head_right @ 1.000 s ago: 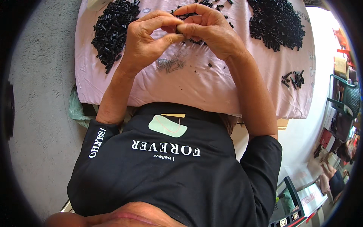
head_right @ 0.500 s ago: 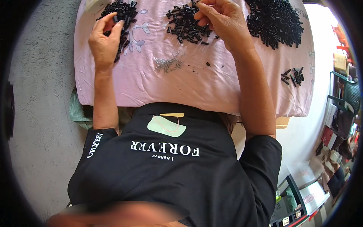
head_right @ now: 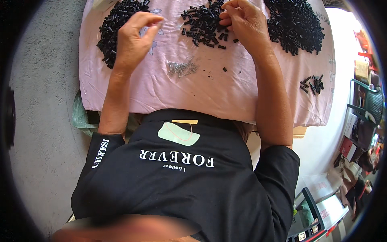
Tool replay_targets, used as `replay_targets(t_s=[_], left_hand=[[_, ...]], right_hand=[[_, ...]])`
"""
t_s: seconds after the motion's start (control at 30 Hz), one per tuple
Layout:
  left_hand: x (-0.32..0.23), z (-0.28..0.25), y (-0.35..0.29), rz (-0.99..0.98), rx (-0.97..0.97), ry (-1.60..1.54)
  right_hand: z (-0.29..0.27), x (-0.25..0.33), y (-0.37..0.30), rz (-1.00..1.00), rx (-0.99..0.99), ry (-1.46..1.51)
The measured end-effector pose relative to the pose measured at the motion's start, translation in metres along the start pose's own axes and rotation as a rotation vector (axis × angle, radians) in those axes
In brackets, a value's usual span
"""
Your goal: Sorting small black plastic components on a table for assembly.
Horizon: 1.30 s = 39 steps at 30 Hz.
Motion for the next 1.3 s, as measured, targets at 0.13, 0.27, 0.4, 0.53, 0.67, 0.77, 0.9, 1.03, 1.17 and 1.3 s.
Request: replay_targets(t_s=[0.13,0.27,0.4,0.53,0.67,0.77,0.9,1.03,1.17,1.3], left_hand=[[-0.024,0.034,0.012,0.175,0.136,-0.077],[-0.041,0.059,0.023,0.26,0.14,-0.018],[-0.038,0.074,0.023,0.227,0.208,0.066],[-0.036,0.075,0.026,0.183,0.318,0.086],[-0.033,0.074,0.022,0.205,0.273,0.087],[-0.03,0.072,0.018,0.21,0.219,0.063],[-0.028,0.062,0.016,0.146,0.184,0.061],[-0.017,0.059,0.015,0.103,0.175,0.058],[-0.012,0.062,0.021,0.081,0.134,0.046],[-0.02,0.07,0.032,0.178,-0.026,0.1]], right_hand=[[-0.003,0.001,0.001,0.007,-0.002,0.016],[-0.005,0.002,0.0,-0.018,-0.02,0.004],[0.0,0.012,-0.003,-0.06,-0.028,-0.048],[0.002,0.015,-0.006,-0.075,-0.039,-0.072],[0.003,0.014,-0.003,-0.16,-0.029,-0.183],[0.002,0.018,-0.004,-0.19,-0.058,-0.178],[-0.015,0.013,0.004,-0.228,-0.154,-0.111],[-0.026,0.009,0.007,-0.181,-0.171,-0.053],[-0.026,0.008,0.007,-0.159,-0.198,-0.096],[-0.026,0.006,0.008,-0.149,-0.204,-0.081]])
Point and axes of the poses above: each hand's wrist, its own y-axis towards the middle knuckle, its own z-axis out of the palm, x = y × z, the point moved 5 cm from there along y, towards the middle knuckle, and after that the axes turned 2 degrees about -x, right-handed, at the moved point
